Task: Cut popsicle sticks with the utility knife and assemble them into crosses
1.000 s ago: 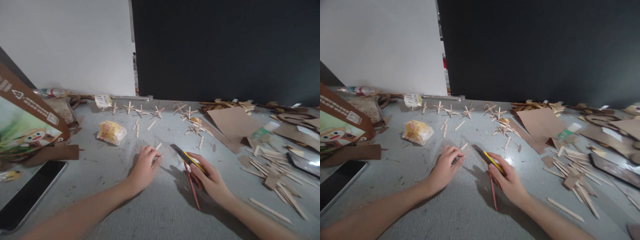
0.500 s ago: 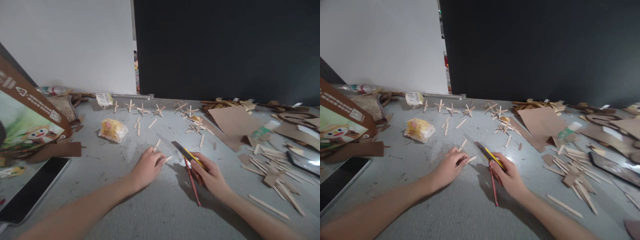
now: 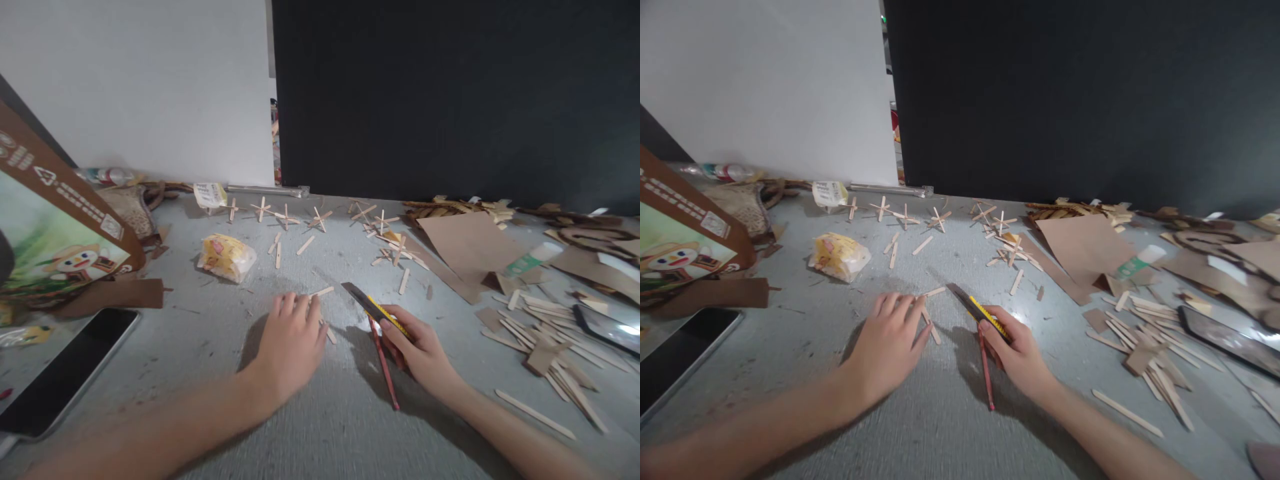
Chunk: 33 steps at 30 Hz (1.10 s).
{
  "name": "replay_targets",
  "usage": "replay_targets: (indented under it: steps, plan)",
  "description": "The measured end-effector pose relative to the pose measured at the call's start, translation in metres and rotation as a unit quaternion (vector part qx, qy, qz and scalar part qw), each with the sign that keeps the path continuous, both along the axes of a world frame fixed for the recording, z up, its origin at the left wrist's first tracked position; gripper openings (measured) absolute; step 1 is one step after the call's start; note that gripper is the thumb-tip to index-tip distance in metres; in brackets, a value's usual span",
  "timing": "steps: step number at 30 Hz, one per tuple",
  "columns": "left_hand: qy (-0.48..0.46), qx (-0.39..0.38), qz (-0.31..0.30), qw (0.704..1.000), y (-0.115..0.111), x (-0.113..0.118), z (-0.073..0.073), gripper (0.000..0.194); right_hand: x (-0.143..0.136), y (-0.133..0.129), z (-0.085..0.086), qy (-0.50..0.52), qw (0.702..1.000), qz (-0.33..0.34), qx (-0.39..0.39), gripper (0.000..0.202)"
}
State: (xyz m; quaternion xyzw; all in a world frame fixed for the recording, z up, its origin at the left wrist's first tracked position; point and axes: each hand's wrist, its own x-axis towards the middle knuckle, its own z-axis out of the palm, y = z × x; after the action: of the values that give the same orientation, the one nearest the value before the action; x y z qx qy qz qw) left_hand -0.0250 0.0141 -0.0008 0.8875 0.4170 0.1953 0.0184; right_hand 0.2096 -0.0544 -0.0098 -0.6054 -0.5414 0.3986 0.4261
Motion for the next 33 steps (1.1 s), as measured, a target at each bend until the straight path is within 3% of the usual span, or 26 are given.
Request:
replay_targets:
  steps: [5,11,17,21,23,25,30,33]
  plan:
    - [0.021,0.035,-0.041,0.998,-0.014,-0.001,-0.007,0.035,0.0,0.0,0.001,-0.004,1.0,0.001,0.0,0.059]
    - [-0.006,0.019,-0.083,0.996,0.0,-0.005,-0.022,0.029,0.0,-0.001,-0.001,-0.008,1.0,0.0,0.007,0.057]
    - [-0.088,-0.069,-0.122,0.986,0.017,-0.007,-0.025,0.023,0.002,0.0,-0.005,0.015,1.0,-0.011,0.0,0.064]
    - [-0.127,-0.141,-0.104,0.976,0.027,-0.007,-0.02,0.063,0.003,0.001,-0.008,-0.009,0.999,0.003,0.041,0.053]
    - [-0.138,-0.174,-0.107,0.969,0.029,-0.008,-0.016,0.081,0.005,0.002,-0.003,-0.031,0.997,0.007,0.073,0.045]
    - [-0.134,-0.199,-0.108,0.965,0.032,-0.008,-0.012,0.086,0.009,0.006,0.008,-0.059,0.994,0.037,0.082,0.038]
    - [-0.131,-0.233,-0.109,0.957,0.038,-0.01,-0.011,0.088,0.027,0.022,0.042,-0.21,0.956,0.2,0.039,0.04]
    - [-0.135,-0.238,-0.11,0.956,0.04,-0.011,-0.016,0.088,0.03,0.036,0.052,-0.252,0.942,0.218,0.026,0.038]
